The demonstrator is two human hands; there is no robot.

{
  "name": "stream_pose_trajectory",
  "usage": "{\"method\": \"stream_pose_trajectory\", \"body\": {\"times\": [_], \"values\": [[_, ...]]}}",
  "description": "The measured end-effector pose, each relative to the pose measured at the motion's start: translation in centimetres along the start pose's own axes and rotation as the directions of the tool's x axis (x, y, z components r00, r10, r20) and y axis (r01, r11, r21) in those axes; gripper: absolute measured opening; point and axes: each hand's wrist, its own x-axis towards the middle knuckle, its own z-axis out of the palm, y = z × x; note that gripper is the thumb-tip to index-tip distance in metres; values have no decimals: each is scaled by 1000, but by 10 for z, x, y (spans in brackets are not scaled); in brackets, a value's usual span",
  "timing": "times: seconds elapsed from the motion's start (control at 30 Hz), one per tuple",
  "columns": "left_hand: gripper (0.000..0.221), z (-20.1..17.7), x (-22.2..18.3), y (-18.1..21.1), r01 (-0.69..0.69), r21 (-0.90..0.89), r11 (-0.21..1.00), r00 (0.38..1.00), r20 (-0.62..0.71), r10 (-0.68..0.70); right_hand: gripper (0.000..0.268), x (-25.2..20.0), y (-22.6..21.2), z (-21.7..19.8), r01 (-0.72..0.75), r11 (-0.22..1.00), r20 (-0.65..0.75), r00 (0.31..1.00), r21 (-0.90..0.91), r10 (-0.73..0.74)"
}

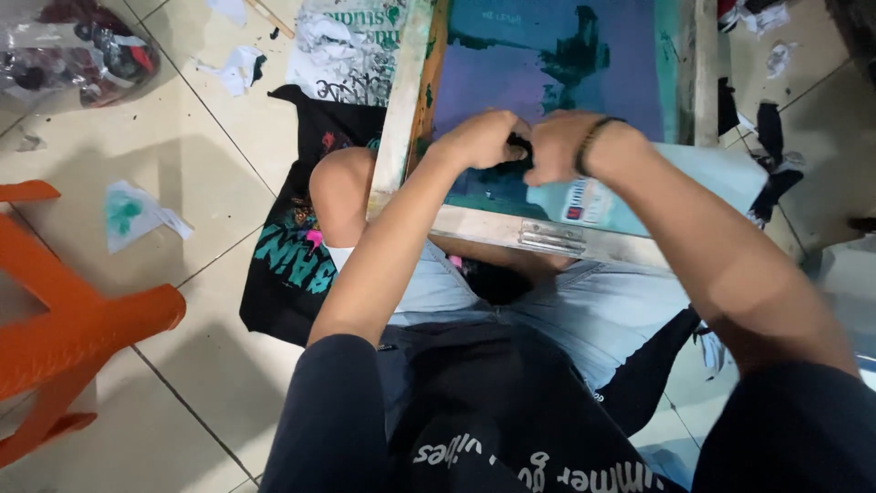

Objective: Cleaning ink residue from a screen printing mesh using a cloth and solvent

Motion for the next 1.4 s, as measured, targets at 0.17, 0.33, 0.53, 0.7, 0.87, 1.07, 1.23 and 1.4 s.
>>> {"method": "stream_pose_trajectory", "body": {"times": [0.17, 0.33, 0.53, 0.7, 0.87, 1.07, 1.23, 1.4], "values": [[28, 16, 23, -21, -178, 255, 951, 968, -131, 216, 43, -76, 3, -32, 60, 997, -81, 995, 58, -55], [31, 27, 27, -19, -133, 333, 933, 939, -259, 226, 37, -106, 46, -31, -5, 997, -163, 986, 83, 19], [35, 24, 19, 3, -50, 464, 884, 988, -106, 112, 26, -105, 141, 1, 488, 872, -823, 511, 42, -247], [43, 42, -12, 30, 53, 498, 866, 991, -130, 14, 24, -85, 161, 28, 614, 776, -937, 337, 148, -88], [23, 58, -30, 33, 55, 468, 882, 979, -198, 44, 20, -94, 124, 13, 642, 728, -895, 437, 241, -88], [50, 23, -45, 60, 53, 240, 969, 997, -60, -40, 18, -92, 98, -7, 596, 758, -819, 554, 265, -149], [89, 32, -37, 46, -127, 33, 991, 987, -91, 129, 15, -78, 86, -18, 606, 728, -814, 569, 319, -117], [89, 50, -29, 62, -80, -341, 937, 861, -497, -107, 25, -53, 62, -32, 667, 727, -885, 424, 161, -193]]}}
